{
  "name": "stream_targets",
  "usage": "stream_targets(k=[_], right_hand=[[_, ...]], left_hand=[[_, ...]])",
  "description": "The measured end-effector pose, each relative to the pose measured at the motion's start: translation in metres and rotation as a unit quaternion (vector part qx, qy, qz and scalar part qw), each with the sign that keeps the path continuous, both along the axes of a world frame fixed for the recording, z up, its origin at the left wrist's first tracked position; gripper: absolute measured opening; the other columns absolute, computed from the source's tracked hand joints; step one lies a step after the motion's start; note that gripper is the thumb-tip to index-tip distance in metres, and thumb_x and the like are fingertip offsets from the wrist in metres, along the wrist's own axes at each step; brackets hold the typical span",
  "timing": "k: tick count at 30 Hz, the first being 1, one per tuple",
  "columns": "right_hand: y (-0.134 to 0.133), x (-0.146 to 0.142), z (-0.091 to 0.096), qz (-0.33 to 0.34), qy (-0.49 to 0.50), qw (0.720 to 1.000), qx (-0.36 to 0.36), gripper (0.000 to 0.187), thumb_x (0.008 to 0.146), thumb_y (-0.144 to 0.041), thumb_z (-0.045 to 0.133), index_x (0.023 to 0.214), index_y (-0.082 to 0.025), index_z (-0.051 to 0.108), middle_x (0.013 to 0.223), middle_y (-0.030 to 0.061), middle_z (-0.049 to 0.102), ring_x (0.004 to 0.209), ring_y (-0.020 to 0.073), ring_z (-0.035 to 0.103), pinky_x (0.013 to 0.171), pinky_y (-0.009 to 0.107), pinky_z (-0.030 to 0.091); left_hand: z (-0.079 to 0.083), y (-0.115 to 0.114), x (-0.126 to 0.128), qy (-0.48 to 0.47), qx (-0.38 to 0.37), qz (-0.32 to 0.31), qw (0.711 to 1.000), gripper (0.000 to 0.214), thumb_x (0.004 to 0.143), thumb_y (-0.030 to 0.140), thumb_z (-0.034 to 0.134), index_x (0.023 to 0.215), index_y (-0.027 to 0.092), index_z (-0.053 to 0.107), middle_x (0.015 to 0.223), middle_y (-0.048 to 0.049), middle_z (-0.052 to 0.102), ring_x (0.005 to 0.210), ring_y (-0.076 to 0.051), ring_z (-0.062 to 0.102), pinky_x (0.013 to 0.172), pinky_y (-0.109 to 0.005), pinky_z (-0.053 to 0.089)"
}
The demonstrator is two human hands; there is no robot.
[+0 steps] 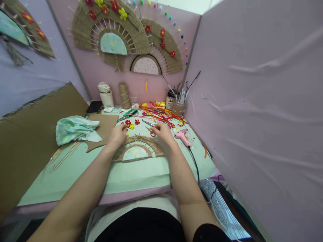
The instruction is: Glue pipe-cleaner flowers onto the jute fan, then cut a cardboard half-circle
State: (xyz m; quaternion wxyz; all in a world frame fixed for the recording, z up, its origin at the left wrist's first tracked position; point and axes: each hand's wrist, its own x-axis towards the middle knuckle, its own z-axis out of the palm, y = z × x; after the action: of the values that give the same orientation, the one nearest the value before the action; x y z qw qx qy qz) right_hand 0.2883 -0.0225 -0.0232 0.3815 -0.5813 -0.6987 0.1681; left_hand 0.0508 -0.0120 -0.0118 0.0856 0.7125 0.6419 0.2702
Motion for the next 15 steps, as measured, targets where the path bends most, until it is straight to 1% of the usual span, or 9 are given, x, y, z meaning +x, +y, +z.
stream_targets(k=[2, 4, 9, 15], right_hand=[[0.0019, 0.0019, -0.0003, -0.025, 0.002, 1.000, 0.011, 0.029, 0.080, -0.042, 0.057, 0.072, -0.016, 0.066, 0.063, 0.0010, 0.063, 0.062, 0.0129, 0.051, 0.058, 0.024, 0.034], [0.0031, 0.0026, -0.0011, -0.035, 0.004, 0.999, 0.016, 0.027, 0.080, -0.041, 0.056, 0.071, -0.016, 0.065, 0.061, 0.0005, 0.061, 0.061, 0.0128, 0.050, 0.057, 0.024, 0.033], [0.0048, 0.0025, -0.0032, -0.044, 0.000, 0.999, 0.021, 0.027, 0.082, -0.038, 0.054, 0.069, -0.017, 0.064, 0.060, 0.0008, 0.060, 0.061, 0.0133, 0.050, 0.056, 0.024, 0.032], [0.0067, 0.0038, -0.0055, -0.045, -0.009, 0.999, 0.025, 0.024, 0.082, -0.035, 0.054, 0.071, -0.017, 0.066, 0.064, 0.0016, 0.064, 0.063, 0.0137, 0.052, 0.059, 0.024, 0.033]], left_hand=[[-0.0010, 0.0000, 0.0010, 0.001, 0.001, -0.008, 1.000, 0.032, 0.088, 0.020, 0.044, 0.110, 0.019, 0.067, 0.113, -0.0099, 0.070, 0.108, -0.025, 0.062, 0.094, -0.033, 0.044], [-0.0022, 0.0004, 0.0017, 0.004, 0.001, -0.014, 1.000, 0.032, 0.088, 0.020, 0.043, 0.110, 0.019, 0.067, 0.112, -0.0096, 0.070, 0.109, -0.024, 0.061, 0.095, -0.033, 0.043], [-0.0042, 0.0023, 0.0023, 0.014, -0.002, -0.023, 1.000, 0.032, 0.087, 0.020, 0.043, 0.109, 0.020, 0.067, 0.111, -0.0102, 0.070, 0.106, -0.025, 0.062, 0.092, -0.034, 0.044], [-0.0069, 0.0040, 0.0021, 0.014, -0.003, -0.029, 0.999, 0.031, 0.087, 0.020, 0.044, 0.107, 0.020, 0.067, 0.110, -0.0092, 0.071, 0.107, -0.024, 0.062, 0.093, -0.033, 0.044]])
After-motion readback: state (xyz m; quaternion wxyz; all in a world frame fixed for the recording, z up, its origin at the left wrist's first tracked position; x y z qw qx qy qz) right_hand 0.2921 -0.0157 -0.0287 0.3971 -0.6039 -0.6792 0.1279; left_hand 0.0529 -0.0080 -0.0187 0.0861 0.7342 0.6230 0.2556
